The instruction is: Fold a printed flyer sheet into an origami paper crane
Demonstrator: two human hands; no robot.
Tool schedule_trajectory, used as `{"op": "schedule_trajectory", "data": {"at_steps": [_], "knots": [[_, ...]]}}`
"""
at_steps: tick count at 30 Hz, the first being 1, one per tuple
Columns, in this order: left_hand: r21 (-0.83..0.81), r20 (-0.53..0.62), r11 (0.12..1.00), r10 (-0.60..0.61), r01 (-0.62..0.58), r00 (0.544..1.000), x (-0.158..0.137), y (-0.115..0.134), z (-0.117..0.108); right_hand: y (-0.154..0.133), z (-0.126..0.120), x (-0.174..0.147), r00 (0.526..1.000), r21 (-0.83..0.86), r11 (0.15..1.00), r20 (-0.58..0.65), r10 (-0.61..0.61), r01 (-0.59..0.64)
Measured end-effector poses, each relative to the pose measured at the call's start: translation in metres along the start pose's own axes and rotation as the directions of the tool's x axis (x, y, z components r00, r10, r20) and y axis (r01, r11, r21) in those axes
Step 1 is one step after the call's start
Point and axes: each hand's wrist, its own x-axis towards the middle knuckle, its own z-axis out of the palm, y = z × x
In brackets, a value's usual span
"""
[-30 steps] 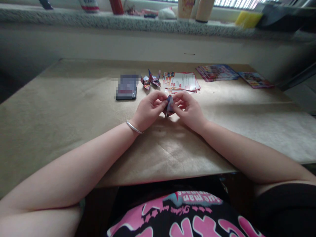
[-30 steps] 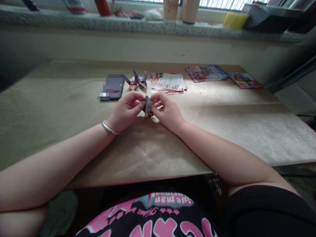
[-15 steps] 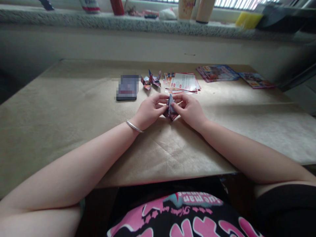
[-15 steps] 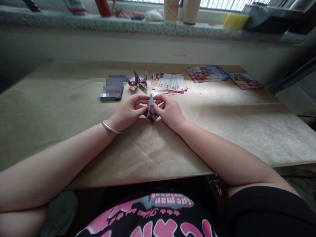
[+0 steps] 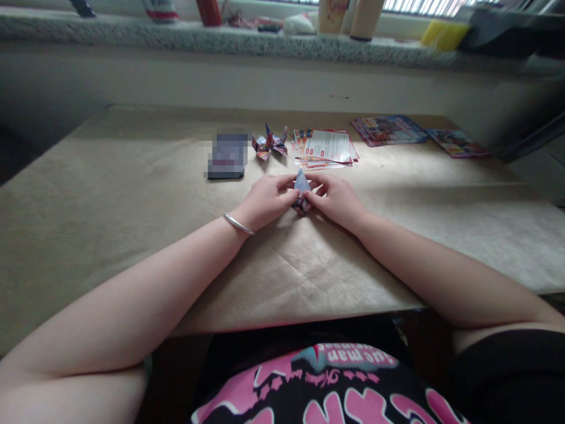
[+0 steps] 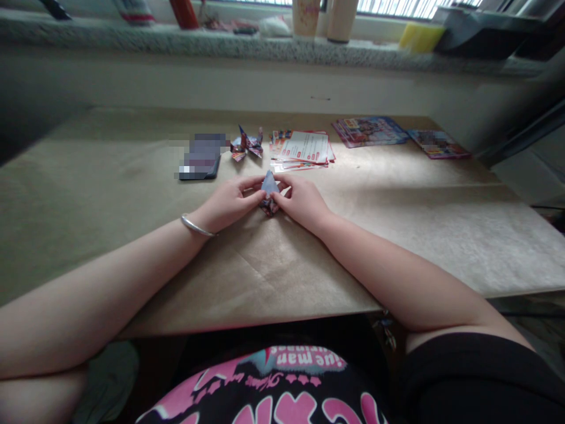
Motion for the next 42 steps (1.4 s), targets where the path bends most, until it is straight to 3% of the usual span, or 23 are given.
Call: {"op": "schedule_trajectory", "data": {"at_steps": [4, 10, 17, 28, 33, 42], "knots": [[0.256, -0.004, 0.967, -0.005, 0.006, 1.0, 0.0, -0.005, 0.0, 0.0, 0.0, -0.001, 0.999, 0.025, 0.999, -0.019, 0.044, -0.044], [0.264, -0.055, 0.964, -0.007, 0.021, 0.998, -0.004, -0.007, 0.003, 0.003, -0.003, -0.002, 0.999, -0.112, 0.993, 0.012, 0.03, -0.029], [0.458, 0.028, 0.888, 0.032, -0.041, 0.999, -0.005, -0.002, 0.001, 0.004, -0.007, -0.002, 0.998, -0.341, 0.938, 0.034, -0.052, 0.061], [0.562, 0.129, 0.826, -0.042, -0.038, 0.991, -0.011, 0.007, 0.0, -0.003, -0.008, -0.004, 0.993, -0.532, 0.84, 0.09, -0.076, 0.112], [0.579, 0.161, 0.815, -0.111, -0.003, 0.981, -0.011, 0.011, -0.003, -0.005, -0.009, -0.006, 0.991, -0.57, 0.813, 0.113, -0.067, 0.12], [0.615, 0.2, 0.788, -0.122, -0.028, 0.972, -0.009, 0.013, -0.006, -0.007, -0.011, -0.006, 0.986, -0.592, 0.794, 0.156, -0.055, 0.138]]}}
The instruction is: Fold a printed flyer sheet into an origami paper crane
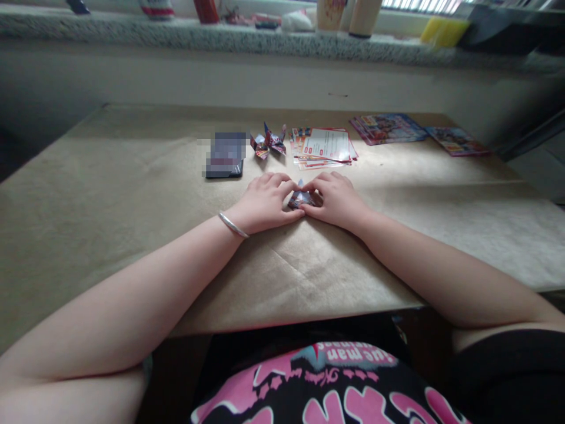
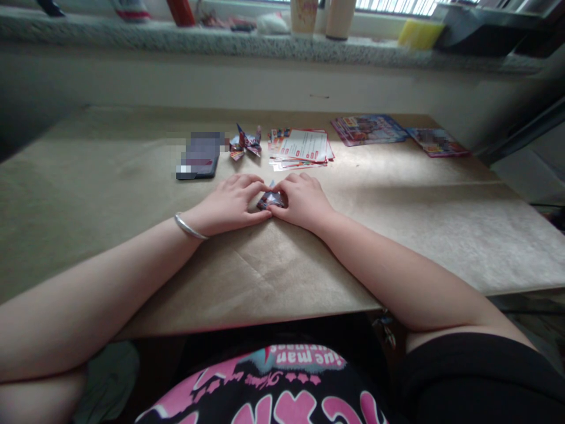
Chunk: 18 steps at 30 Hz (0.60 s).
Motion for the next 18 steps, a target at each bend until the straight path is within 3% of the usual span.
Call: {"op": "schedule_trajectory", "data": {"at_steps": [11, 18], "knots": [[-0.058, -0.004, 0.998, 0.024, -0.024, 1.0, -0.004, -0.002, 0.004, 0.001, 0.002, -0.001, 1.0, 0.005, 1.0, -0.014, -0.011, 0.011], [-0.129, -0.154, 0.984, 0.103, -0.123, 0.983, 0.001, -0.014, 0.004, 0.015, 0.003, 0.001, 0.97, 0.088, 0.976, -0.165, -0.181, 0.197]]}}
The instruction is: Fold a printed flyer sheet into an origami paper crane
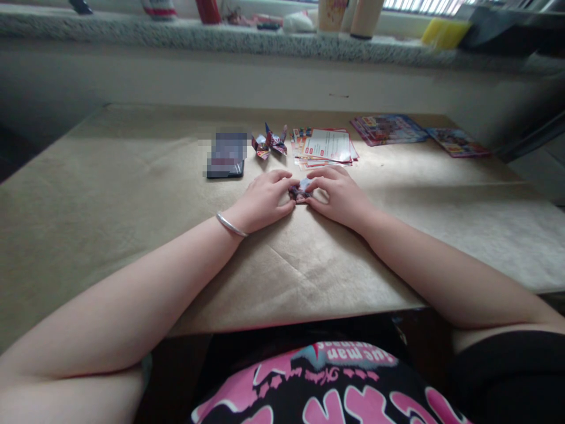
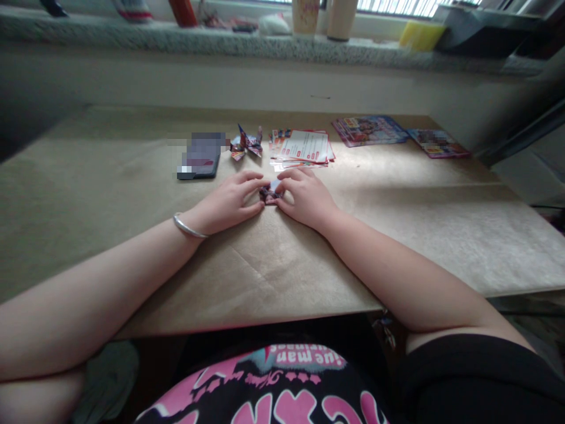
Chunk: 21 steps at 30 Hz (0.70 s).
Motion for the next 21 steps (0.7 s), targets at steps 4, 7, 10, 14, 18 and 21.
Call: {"op": "schedule_trajectory", "data": {"at_steps": [4, 7, 10, 14, 18, 21], "knots": [[0.065, -0.048, 0.993, 0.097, -0.094, 0.994, 0.0, -0.003, 0.003, 0.002, -0.002, 0.001, 0.995, -0.012, 0.997, 0.06, -0.077, 0.077], [0.183, -0.044, 0.978, 0.112, -0.102, 0.993, -0.001, 0.002, 0.004, -0.004, -0.002, 0.0, 0.99, -0.047, 0.996, 0.122, -0.069, 0.075], [0.235, -0.006, 0.966, 0.11, -0.105, 0.994, -0.002, 0.008, 0.001, -0.011, -0.001, -0.001, 0.978, -0.069, 0.995, 0.198, -0.057, 0.072], [0.221, 0.053, 0.963, 0.147, -0.155, 0.988, -0.003, 0.011, -0.004, -0.013, -0.001, -0.002, 0.957, -0.084, 0.994, 0.286, -0.044, 0.07], [0.217, 0.063, 0.956, 0.188, -0.197, 0.98, -0.004, 0.009, -0.006, -0.009, -0.002, -0.002, 0.935, -0.098, 0.993, 0.353, -0.033, 0.072], [0.223, 0.069, 0.946, 0.223, -0.233, 0.972, -0.004, 0.009, -0.007, -0.008, -0.003, -0.002, 0.922, -0.103, 0.991, 0.385, -0.04, 0.086]]}}
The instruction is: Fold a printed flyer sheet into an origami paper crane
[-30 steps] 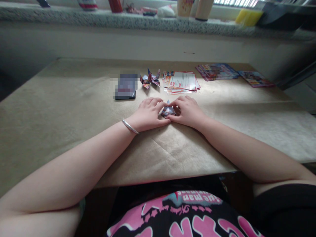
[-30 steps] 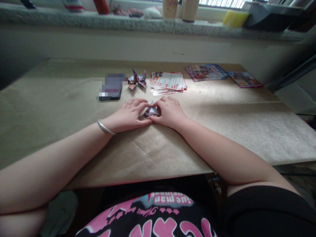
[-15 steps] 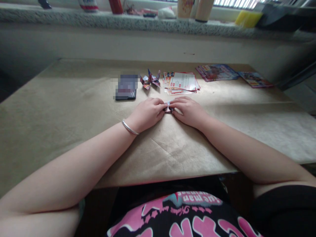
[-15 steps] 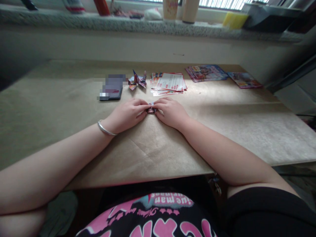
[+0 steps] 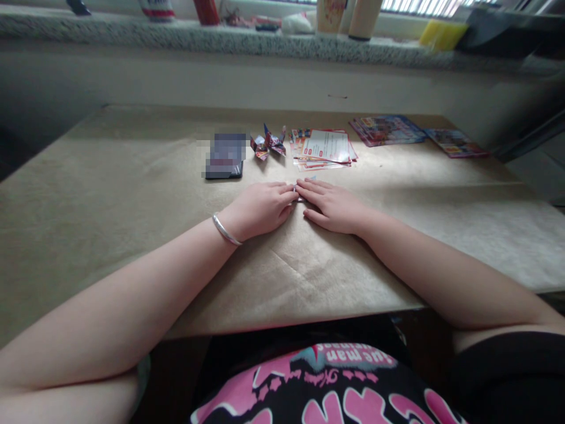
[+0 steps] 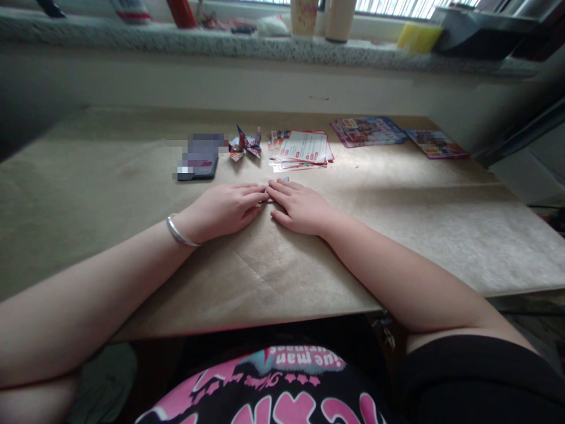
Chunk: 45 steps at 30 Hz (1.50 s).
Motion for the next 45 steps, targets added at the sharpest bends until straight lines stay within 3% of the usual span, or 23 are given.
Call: {"op": "schedule_trajectory", "data": {"at_steps": [14, 24, 26, 28, 30, 31, 39, 45], "knots": [[-0.034, -0.011, 0.999, 0.012, -0.012, 1.0, -0.004, -0.006, -0.002, 0.022, -0.01, -0.003, 0.986, -0.128, 0.978, 0.006, 0.168, -0.166], [-0.1, -0.042, 0.995, -0.007, 0.003, 0.999, -0.006, -0.01, 0.003, 0.028, -0.002, 0.0, 0.951, -0.094, 0.959, -0.184, 0.249, -0.269], [-0.115, -0.057, 0.993, -0.026, 0.019, 0.998, -0.006, -0.009, 0.004, 0.026, -0.004, -0.002, 0.94, -0.035, 0.974, -0.271, 0.206, -0.224], [-0.127, -0.068, 0.992, -0.033, 0.024, 0.997, -0.005, -0.009, 0.005, 0.021, -0.006, -0.004, 0.947, 0.026, 0.998, -0.314, 0.07, -0.065], [-0.134, -0.078, 0.991, -0.022, 0.011, 0.997, -0.005, -0.009, 0.005, 0.015, -0.006, -0.005, 0.963, 0.085, 0.986, -0.242, -0.118, 0.142], [-0.134, -0.078, 0.991, -0.013, 0.003, 0.997, -0.004, -0.009, 0.004, 0.012, -0.006, -0.005, 0.963, 0.113, 0.976, -0.219, -0.16, 0.188], [-0.16, -0.033, 0.986, 0.034, -0.039, 0.999, -0.009, -0.019, -0.003, 0.009, -0.005, -0.004, 0.98, 0.187, 0.973, -0.173, -0.101, 0.133], [-0.137, -0.007, 0.989, 0.05, -0.05, 0.999, -0.01, -0.024, -0.004, 0.011, -0.01, -0.005, 0.983, 0.076, 0.993, -0.17, -0.074, 0.088]]}}
